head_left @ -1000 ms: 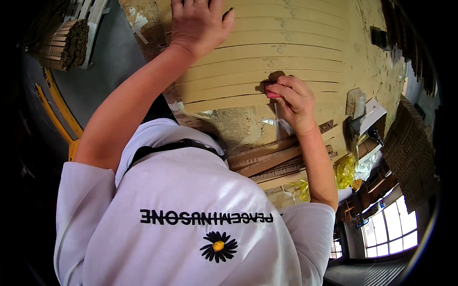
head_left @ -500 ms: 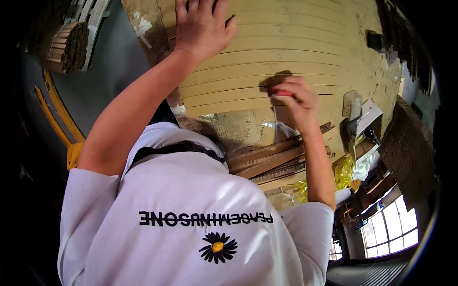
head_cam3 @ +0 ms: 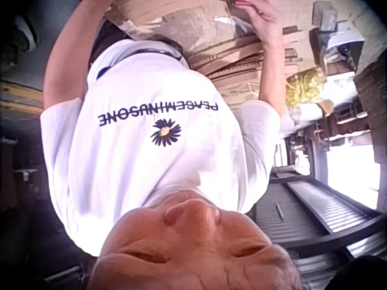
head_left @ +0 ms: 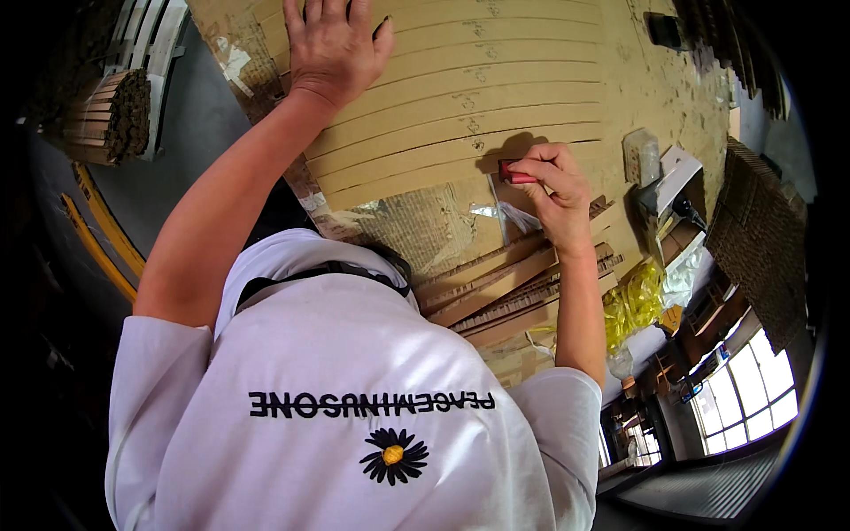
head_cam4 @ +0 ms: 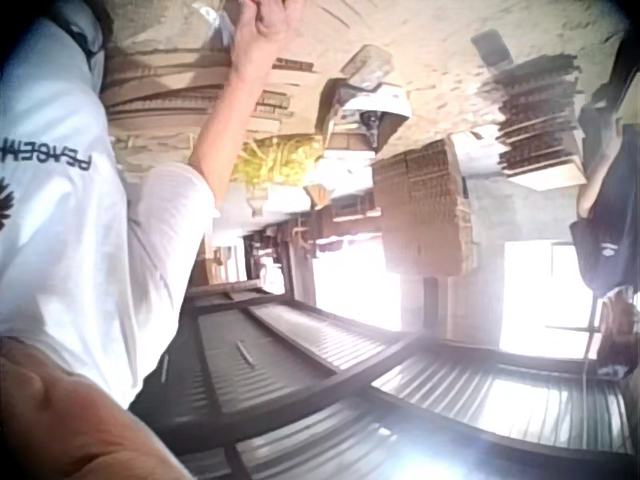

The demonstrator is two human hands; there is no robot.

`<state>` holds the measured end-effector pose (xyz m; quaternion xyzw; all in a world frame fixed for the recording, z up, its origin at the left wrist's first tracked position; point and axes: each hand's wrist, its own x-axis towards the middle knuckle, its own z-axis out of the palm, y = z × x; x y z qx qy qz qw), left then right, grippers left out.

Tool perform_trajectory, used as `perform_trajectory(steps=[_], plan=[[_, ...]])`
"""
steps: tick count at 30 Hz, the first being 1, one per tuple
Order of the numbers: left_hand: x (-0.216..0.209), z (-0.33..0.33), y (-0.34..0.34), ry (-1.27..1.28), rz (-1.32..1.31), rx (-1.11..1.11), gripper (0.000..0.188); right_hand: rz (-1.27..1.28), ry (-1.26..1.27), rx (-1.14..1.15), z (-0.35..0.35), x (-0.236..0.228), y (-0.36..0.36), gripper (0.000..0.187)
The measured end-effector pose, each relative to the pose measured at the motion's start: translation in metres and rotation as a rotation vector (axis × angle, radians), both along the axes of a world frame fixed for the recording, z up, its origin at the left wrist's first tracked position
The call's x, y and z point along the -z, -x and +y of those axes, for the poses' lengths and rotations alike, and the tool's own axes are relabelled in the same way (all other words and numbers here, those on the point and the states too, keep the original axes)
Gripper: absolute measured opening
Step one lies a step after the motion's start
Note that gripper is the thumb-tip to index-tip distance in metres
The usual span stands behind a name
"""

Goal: The person repeatedly marks thin cardboard strips with a small red marker, then stacks them on a table. The person handles the strips one at a time, aligning them before marking and stacking them in a pile.

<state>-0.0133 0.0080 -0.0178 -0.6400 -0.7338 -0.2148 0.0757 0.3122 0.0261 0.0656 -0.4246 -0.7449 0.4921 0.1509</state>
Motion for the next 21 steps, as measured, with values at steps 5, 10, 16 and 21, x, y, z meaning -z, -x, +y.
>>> perform_trajectory(steps=[5, 10, 16, 21], plan=[[0.004, -0.002, 0.001, -0.010, 0.031, 0.000, 0.064, -0.026, -0.120, -0.094, 0.004, 0.012, 0.002, 0.022], [0.002, -0.001, 0.001, -0.018, 0.033, -0.003, 0.063, -0.054, -0.193, -0.133, 0.005, 0.014, 0.005, 0.023], [-0.003, 0.000, -0.001, 0.087, 0.003, -0.005, 0.062, -0.060, -0.359, -0.234, 0.012, 0.019, 0.003, 0.024], [0.003, 0.000, 0.001, -0.049, 0.061, 0.032, 0.063, -0.046, -0.385, -0.255, 0.017, 0.025, -0.001, 0.026]])
